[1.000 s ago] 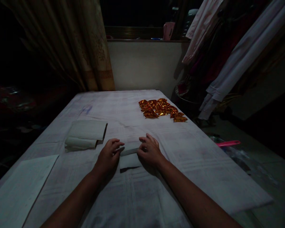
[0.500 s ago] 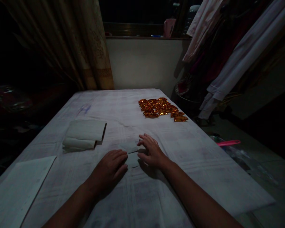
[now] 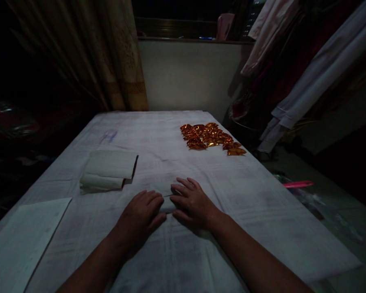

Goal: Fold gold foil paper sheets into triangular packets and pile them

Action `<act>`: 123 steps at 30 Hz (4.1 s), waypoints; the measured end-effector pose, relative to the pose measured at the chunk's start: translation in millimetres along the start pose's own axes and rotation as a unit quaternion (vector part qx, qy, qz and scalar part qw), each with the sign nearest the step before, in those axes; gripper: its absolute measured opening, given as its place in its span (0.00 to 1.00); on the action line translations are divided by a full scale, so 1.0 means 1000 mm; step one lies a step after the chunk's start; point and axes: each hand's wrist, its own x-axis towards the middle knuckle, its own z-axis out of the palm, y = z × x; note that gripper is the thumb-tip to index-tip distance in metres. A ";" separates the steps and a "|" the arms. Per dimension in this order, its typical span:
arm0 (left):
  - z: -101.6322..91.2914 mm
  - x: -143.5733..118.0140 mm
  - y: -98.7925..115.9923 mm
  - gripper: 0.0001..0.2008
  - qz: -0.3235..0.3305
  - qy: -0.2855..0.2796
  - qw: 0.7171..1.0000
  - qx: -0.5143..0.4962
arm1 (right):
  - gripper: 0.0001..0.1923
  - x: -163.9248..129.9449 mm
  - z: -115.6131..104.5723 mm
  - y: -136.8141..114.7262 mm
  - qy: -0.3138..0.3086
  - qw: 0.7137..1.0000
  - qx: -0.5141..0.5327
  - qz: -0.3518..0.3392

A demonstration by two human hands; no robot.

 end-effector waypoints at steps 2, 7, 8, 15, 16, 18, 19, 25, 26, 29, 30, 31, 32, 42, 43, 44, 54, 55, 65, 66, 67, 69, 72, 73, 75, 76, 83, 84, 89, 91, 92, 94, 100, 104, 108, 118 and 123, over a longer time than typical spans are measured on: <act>0.001 -0.001 -0.001 0.09 0.009 0.017 1.000 0.005 | 0.19 -0.001 0.000 -0.001 0.005 1.000 -0.001 -0.012; 0.004 -0.001 -0.004 0.11 0.011 0.047 0.999 0.002 | 0.18 -0.001 0.004 -0.002 0.019 1.000 -0.003 -0.015; 0.005 -0.001 -0.005 0.12 0.011 0.053 0.999 -0.003 | 0.13 0.000 0.005 -0.001 0.027 1.000 -0.004 -0.011; 0.002 -0.001 -0.009 0.11 -0.058 0.070 0.991 -0.097 | 0.08 0.001 0.015 0.005 0.090 0.994 0.038 0.055; 0.002 -0.001 -0.009 0.10 -0.069 0.071 0.989 -0.107 | 0.08 0.001 0.017 0.005 0.100 0.992 0.038 0.062; 0.003 0.001 -0.008 0.09 -0.084 0.066 0.987 -0.122 | 0.07 0.003 0.020 0.005 0.123 0.989 0.030 0.074; 0.003 0.001 -0.008 0.09 -0.090 0.063 0.986 -0.128 | 0.07 0.004 0.021 0.005 0.134 0.987 0.023 0.081; 0.007 0.000 -0.008 0.06 -0.131 0.074 0.982 -0.115 | 0.04 0.015 0.023 0.005 0.115 0.984 0.013 0.139; 0.008 -0.001 -0.009 0.08 -0.133 0.086 0.981 -0.108 | 0.04 0.017 0.023 0.005 0.106 0.983 0.017 0.150; 0.011 -0.003 -0.012 0.16 -0.105 0.109 0.984 -0.094 | 0.02 0.020 0.022 0.004 0.091 0.979 0.028 0.179; 0.013 -0.003 -0.013 0.15 -0.089 0.106 0.987 -0.082 | 0.02 0.021 0.022 0.004 0.089 0.978 0.030 0.184; 0.014 -0.004 -0.013 0.13 -0.073 0.098 0.990 -0.064 | 0.02 0.021 0.022 0.003 0.087 0.978 0.031 0.189; 0.015 -0.005 -0.012 0.12 -0.057 0.092 0.993 -0.040 | 0.02 0.021 0.023 0.002 0.086 0.977 0.033 0.192; 0.025 -0.012 0.006 0.18 0.001 0.061 0.995 0.075 | 0.03 0.021 0.023 -0.003 0.086 0.973 0.037 0.209; 0.024 -0.011 0.007 0.18 -0.001 0.058 0.995 0.078 | 0.04 0.021 0.023 -0.003 0.088 0.973 0.035 0.210; 0.023 -0.010 0.008 0.18 -0.002 0.056 0.995 0.080 | 0.04 0.021 0.023 -0.004 0.089 0.973 0.033 0.210; 0.027 -0.013 0.012 0.19 -0.004 0.057 0.990 0.125 | 0.04 0.021 0.025 -0.005 0.102 0.973 0.028 0.207; 0.027 -0.014 0.011 0.19 -0.004 0.053 0.991 0.126 | 0.04 0.021 0.025 -0.005 0.100 0.973 0.028 0.206; 0.034 -0.018 0.010 0.22 -0.002 0.059 0.989 0.135 | 0.04 0.021 0.024 -0.005 0.103 0.973 0.025 0.207; 0.034 -0.018 0.010 0.22 0.000 0.058 0.989 0.138 | 0.04 0.021 0.024 -0.005 0.101 0.972 0.026 0.209; 0.033 -0.018 0.010 0.22 0.003 0.059 0.988 0.142 | 0.04 0.021 0.025 -0.005 0.099 0.972 0.026 0.210; 0.032 -0.017 0.010 0.21 0.011 0.058 0.987 0.150 | 0.04 0.021 0.025 -0.005 0.096 0.973 0.027 0.210; 0.030 -0.018 0.010 0.22 0.014 0.052 0.988 0.146 | 0.04 0.021 0.026 -0.004 0.096 0.973 0.025 0.210; 0.029 -0.018 0.010 0.22 0.013 0.047 0.989 0.138 | 0.04 0.021 0.026 -0.004 0.097 0.973 0.026 0.209; 0.028 -0.017 0.010 0.23 0.004 0.036 0.992 0.122 | 0.02 0.020 0.026 -0.003 0.102 0.973 0.030 0.207; 0.028 -0.017 0.010 0.23 0.002 0.032 0.993 0.117 | 0.02 0.020 0.026 -0.003 0.105 0.973 0.033 0.204; 0.028 -0.014 0.010 0.22 0.010 0.035 0.994 0.100 | 0.04 0.021 0.021 -0.007 0.067 0.980 0.034 0.184; 0.028 -0.014 0.010 0.23 0.007 0.036 0.995 0.096 | 0.03 0.021 0.020 -0.008 0.058 0.980 0.033 0.185; 0.029 -0.014 0.008 0.22 0.002 0.025 0.996 0.086 | 0.05 0.019 0.018 -0.009 0.028 0.982 0.018 0.186; 0.027 -0.013 0.007 0.22 0.005 0.019 0.996 0.083 | 0.06 0.015 0.017 -0.004 0.019 0.983 0.012 0.182; 0.026 -0.013 0.007 0.21 0.008 0.016 0.996 0.083 | 0.07 0.013 0.016 -0.002 0.017 0.983 0.009 0.182; 0.024 -0.012 0.006 0.20 0.011 0.009 0.996 0.084 | 0.08 0.007 0.015 0.002 0.024 0.982 0.003 0.188; 0.026 -0.011 0.006 0.20 0.020 0.011 0.994 0.107 | 0.23 -0.005 0.012 -0.016 0.034 0.990 -0.044 0.132; 0.026 -0.011 0.007 0.19 0.026 0.019 0.992 0.121 | 0.27 -0.008 0.012 -0.035 -0.016 0.989 -0.055 0.136; 0.025 -0.012 0.007 0.20 0.021 0.018 0.992 0.127 | 0.27 -0.009 0.012 -0.039 -0.028 0.986 -0.061 0.154; 0.016 -0.037 -0.013 0.22 0.029 -0.005 0.984 0.175 | 0.29 -0.008 0.011 -0.040 -0.067 0.978 -0.058 0.189; 0.010 -0.043 -0.018 0.22 0.019 0.000 0.982 0.186 | 0.29 -0.009 0.011 -0.039 -0.059 0.978 -0.068 0.191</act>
